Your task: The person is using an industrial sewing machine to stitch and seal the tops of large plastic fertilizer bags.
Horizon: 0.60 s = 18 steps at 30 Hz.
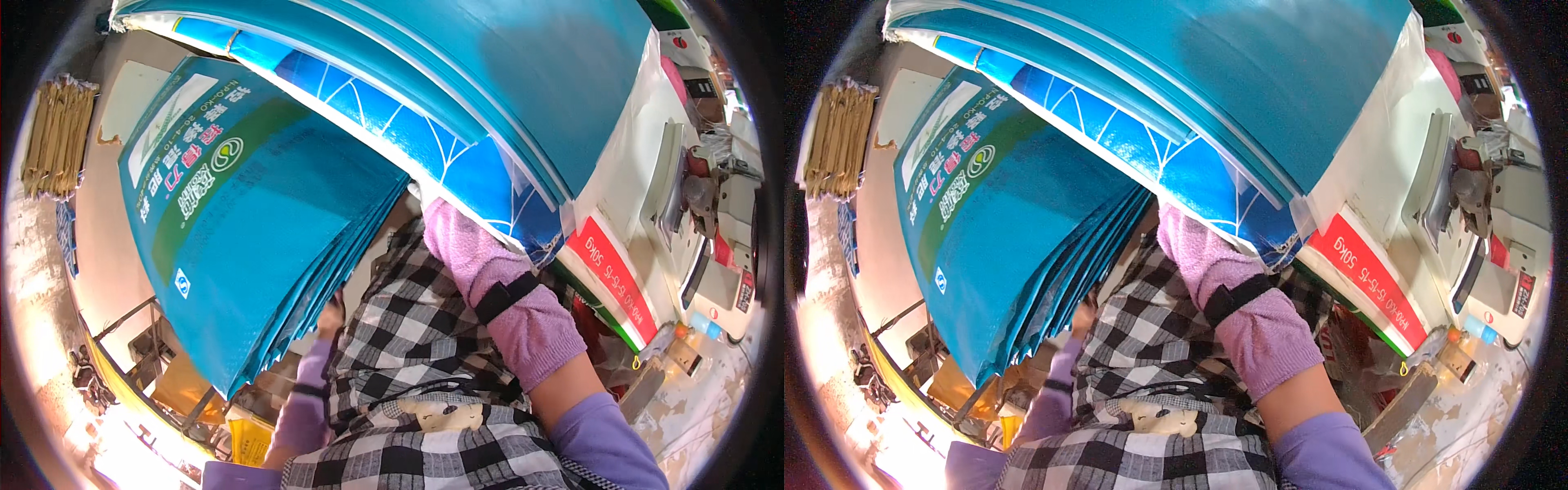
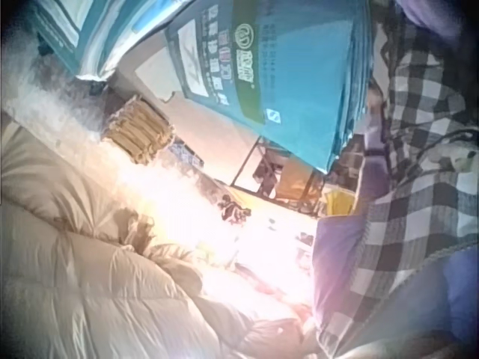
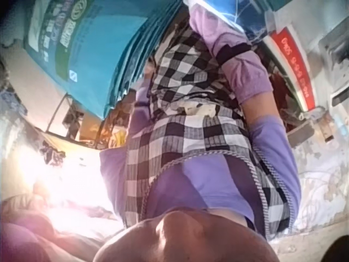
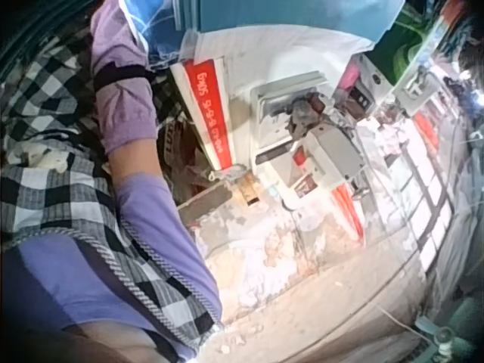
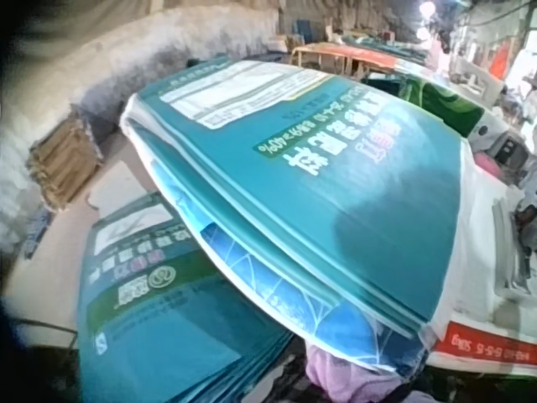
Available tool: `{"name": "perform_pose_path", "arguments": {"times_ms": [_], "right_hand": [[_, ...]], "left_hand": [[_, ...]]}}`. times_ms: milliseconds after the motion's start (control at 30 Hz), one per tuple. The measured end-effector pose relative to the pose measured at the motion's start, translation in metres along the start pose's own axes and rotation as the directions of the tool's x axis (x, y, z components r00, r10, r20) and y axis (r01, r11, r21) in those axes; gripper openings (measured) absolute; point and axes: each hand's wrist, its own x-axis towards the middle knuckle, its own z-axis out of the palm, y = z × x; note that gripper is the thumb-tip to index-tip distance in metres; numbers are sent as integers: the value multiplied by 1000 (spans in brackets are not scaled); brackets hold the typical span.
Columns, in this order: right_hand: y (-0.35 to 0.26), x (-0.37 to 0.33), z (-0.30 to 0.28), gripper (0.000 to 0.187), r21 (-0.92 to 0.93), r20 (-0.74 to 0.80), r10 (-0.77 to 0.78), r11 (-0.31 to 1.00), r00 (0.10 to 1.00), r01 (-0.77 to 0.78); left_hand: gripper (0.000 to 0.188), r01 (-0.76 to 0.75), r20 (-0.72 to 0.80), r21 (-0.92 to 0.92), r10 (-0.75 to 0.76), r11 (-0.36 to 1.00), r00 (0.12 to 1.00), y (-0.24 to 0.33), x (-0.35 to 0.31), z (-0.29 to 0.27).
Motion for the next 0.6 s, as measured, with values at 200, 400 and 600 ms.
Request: {"name": "perform_pose_path", "arguments": {"times_ms": [200, 400, 600], "right_hand": [[-8, 6, -16, 38, -29, -35, -31, 999, 999, 30], [-5, 1, -11, 36, -43, -16, -43, 998, 999, 42], [-14, 2, 2, 34, -109, 2, -94, 990, 996, 93]], "left_hand": [[36, -282, -74, -398, 276, 873, 958, -1, -141, -48], [34, -592, -414, 303, 663, 747, 624, 132, -159, -115], [38, -359, -442, 86, 359, 929, 822, 132, -82, -114]]}}
